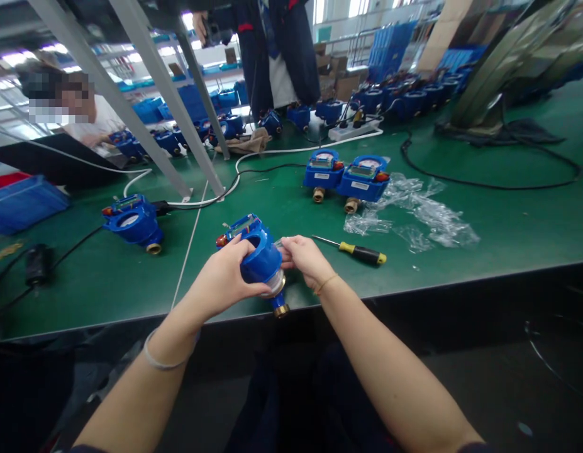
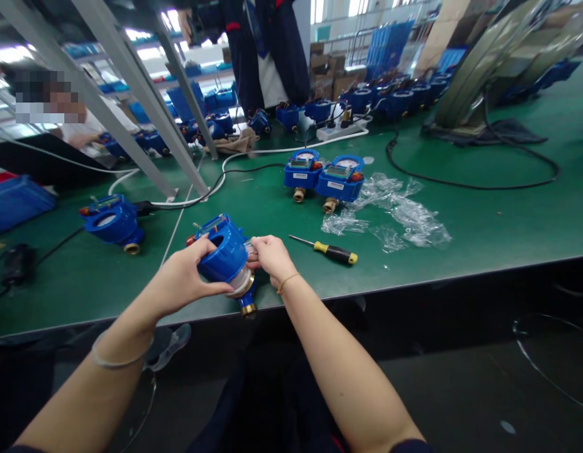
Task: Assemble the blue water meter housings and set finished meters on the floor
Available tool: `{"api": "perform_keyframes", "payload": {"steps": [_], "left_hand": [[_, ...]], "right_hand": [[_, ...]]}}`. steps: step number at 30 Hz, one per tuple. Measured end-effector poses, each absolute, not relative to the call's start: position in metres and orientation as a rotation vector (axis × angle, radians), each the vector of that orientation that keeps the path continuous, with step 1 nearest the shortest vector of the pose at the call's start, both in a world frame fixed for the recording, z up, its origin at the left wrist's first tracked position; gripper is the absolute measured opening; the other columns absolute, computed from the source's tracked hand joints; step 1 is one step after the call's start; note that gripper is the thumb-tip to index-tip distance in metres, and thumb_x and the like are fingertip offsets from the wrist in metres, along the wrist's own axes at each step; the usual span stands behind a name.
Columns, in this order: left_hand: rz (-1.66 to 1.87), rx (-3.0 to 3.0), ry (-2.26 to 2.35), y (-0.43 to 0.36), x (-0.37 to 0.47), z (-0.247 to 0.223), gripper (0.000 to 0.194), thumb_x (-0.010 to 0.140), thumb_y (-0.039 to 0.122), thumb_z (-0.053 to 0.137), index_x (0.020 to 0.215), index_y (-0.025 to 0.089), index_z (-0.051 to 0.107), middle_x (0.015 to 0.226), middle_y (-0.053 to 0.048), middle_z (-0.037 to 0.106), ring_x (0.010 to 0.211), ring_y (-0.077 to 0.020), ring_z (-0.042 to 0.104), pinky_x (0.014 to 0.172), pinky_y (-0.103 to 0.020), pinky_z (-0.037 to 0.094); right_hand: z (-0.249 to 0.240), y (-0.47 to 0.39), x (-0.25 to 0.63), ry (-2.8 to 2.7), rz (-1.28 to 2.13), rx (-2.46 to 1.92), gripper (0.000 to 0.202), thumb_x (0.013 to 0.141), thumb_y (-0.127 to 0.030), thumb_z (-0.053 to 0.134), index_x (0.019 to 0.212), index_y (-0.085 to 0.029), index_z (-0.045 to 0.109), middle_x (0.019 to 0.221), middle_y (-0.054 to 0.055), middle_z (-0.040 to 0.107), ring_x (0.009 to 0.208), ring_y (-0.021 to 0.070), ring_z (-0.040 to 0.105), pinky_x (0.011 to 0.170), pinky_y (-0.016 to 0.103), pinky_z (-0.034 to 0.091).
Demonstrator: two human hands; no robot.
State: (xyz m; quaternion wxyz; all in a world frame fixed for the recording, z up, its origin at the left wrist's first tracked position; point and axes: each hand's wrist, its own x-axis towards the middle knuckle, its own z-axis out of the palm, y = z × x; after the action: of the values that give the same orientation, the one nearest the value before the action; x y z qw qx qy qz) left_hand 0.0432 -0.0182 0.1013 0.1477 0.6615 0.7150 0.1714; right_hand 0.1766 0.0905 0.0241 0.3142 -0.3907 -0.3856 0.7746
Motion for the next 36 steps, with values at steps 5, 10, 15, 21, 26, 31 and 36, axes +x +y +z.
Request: {"api": "perform_keyframes", "payload": {"steps": [5, 10, 15, 21, 26, 31, 36], "left_hand": [[0.574, 1.990, 2.029, -0.027, 0.040, 0.086, 0.042, 0.065, 0.035, 0.083, 0.092, 0.018, 0.057, 0.095, -0.006, 0.066, 0.094, -0.0278, 0.064, 0.091, -0.046, 0.052], [0.580, 2.259, 1.923, -0.031, 0.034, 0.073, 0.045, 0.067, 0.021, 0.080, 0.106, 0.015, 0.058, 0.106, -0.009, 0.069, 0.105, -0.0268, 0.064, 0.116, -0.054, 0.035], [0.405, 2.527, 1.810, -0.036, 0.039, 0.072, 0.053, 0.080, 0.028, 0.076, 0.125, 0.015, 0.050, 0.133, -0.014, 0.060, 0.129, -0.0302, 0.050, 0.117, -0.056, 0.036], [0.619, 2.574, 2.030, -0.051, 0.059, 0.036, 0.070, 0.075, 0.041, 0.081, 0.131, 0.021, 0.046, 0.140, -0.015, 0.049, 0.138, -0.0363, 0.038, 0.118, -0.063, 0.030], [1.479, 1.618, 2.407, -0.057, 0.098, -0.014, 0.089, 0.072, 0.036, 0.083, 0.140, 0.025, 0.027, 0.159, -0.022, 0.014, 0.150, -0.0382, 0.022, 0.115, -0.060, 0.036], [1.434, 0.816, 2.159, -0.043, 0.111, -0.016, 0.122, 0.068, 0.032, 0.084, 0.150, 0.027, -0.005, 0.156, -0.021, 0.032, 0.140, -0.0287, 0.045, 0.115, -0.044, 0.043], [1.415, 0.852, 2.447, -0.071, 0.068, -0.007, 0.104, 0.077, 0.039, 0.076, 0.150, 0.027, 0.002, 0.153, -0.021, 0.037, 0.141, -0.0324, 0.044, 0.115, -0.052, 0.041]], "right_hand": [[0.005, 0.089, 0.154, -0.639, 2.033, -1.013, 0.026, 0.094, -0.014, 0.050, 0.069, -0.015, 0.056, 0.062, 0.006, 0.068, 0.050, 0.0110, 0.063, 0.050, 0.020, 0.055], [-0.008, 0.105, 0.157, -0.353, 1.664, -1.024, 0.026, 0.103, -0.026, 0.032, 0.082, -0.022, 0.047, 0.059, -0.006, 0.062, 0.047, 0.0062, 0.058, 0.048, 0.013, 0.048], [0.005, 0.095, 0.184, -0.465, 1.566, -0.878, 0.013, 0.099, -0.030, 0.046, 0.088, -0.024, 0.048, 0.073, -0.003, 0.071, 0.066, 0.0108, 0.069, 0.062, 0.020, 0.053], [-0.004, 0.029, 0.186, -0.855, 1.662, -0.716, 0.026, 0.095, -0.050, 0.055, 0.095, -0.024, 0.051, 0.119, 0.007, 0.073, 0.110, 0.0190, 0.067, 0.101, 0.037, 0.048], [-0.020, 0.019, 0.188, -0.651, 1.828, -0.949, 0.045, 0.073, -0.062, 0.072, 0.088, -0.026, 0.050, 0.104, 0.004, 0.076, 0.098, 0.0215, 0.070, 0.089, 0.034, 0.055], [-0.026, 0.022, 0.182, -0.841, 1.889, -1.042, 0.041, 0.074, -0.062, 0.072, 0.086, -0.026, 0.057, 0.087, -0.001, 0.071, 0.095, 0.0221, 0.069, 0.084, 0.030, 0.057], [-0.022, 0.009, 0.153, -1.056, 2.114, -0.836, 0.040, 0.076, -0.062, 0.071, 0.078, -0.024, 0.056, 0.092, 0.003, 0.073, 0.102, 0.0240, 0.069, 0.091, 0.034, 0.055]]}}
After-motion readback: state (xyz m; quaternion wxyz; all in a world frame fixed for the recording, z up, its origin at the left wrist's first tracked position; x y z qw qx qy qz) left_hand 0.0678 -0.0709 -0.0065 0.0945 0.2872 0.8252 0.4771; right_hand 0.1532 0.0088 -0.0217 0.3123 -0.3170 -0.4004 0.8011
